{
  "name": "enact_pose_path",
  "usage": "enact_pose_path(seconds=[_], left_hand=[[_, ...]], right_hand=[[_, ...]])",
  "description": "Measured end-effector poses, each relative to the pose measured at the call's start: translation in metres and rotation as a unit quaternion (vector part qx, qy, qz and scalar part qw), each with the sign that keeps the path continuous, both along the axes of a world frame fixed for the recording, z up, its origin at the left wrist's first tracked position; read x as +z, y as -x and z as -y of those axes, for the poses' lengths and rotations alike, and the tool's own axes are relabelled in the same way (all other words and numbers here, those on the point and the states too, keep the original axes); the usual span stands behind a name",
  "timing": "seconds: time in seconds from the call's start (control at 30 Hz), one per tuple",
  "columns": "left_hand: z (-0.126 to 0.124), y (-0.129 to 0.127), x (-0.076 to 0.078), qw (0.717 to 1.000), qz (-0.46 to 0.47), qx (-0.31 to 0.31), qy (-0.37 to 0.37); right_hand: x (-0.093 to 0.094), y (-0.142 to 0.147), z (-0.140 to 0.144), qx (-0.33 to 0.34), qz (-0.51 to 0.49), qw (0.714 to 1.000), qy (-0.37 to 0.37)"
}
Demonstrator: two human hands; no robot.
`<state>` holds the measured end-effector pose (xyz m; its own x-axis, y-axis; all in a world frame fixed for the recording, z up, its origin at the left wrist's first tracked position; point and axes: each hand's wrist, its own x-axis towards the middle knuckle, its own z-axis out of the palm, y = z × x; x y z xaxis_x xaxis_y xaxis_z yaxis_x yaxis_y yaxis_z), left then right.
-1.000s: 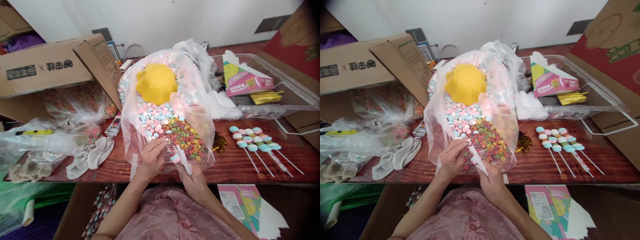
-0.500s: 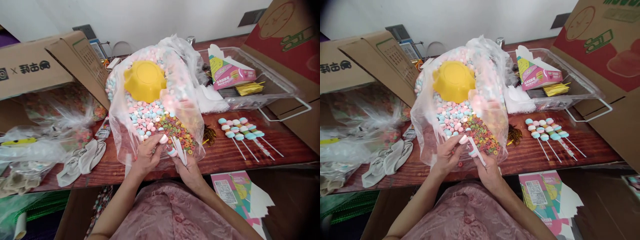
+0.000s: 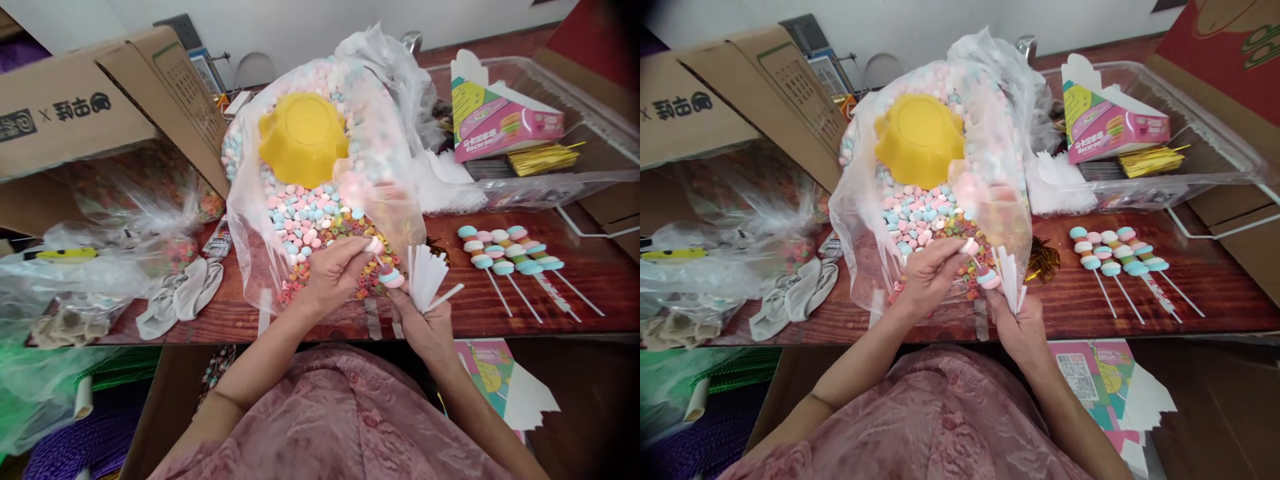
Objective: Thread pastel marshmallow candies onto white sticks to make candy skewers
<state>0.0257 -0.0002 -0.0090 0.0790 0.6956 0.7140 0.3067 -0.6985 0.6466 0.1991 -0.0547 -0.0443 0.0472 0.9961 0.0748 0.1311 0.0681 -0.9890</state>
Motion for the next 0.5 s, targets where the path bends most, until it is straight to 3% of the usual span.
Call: enact_pose_path(seconds=[0.13, 0.27, 0.4, 0.5], left_hand=[[0.005, -0.015, -0.007, 0.998, 0.006, -0.056, 0.016], [0.019, -0.031, -0.017, 0.994, -0.002, -0.1, 0.05], [0.03, -0.035, -0.022, 0.99, -0.017, -0.097, 0.096], [0.027, -0.009, -0.022, 0.987, -0.023, -0.046, 0.153]], right_hand=[[0.009, -0.01, 0.001, -0.042, 0.027, 0.999, 0.007], [0.006, -0.012, 0.003, -0.054, 0.038, 0.998, 0.012], [0.0, -0.011, 0.006, -0.065, 0.03, 0.997, 0.04], [-0.006, -0.02, 0.007, -0.071, 0.029, 0.995, 0.065]])
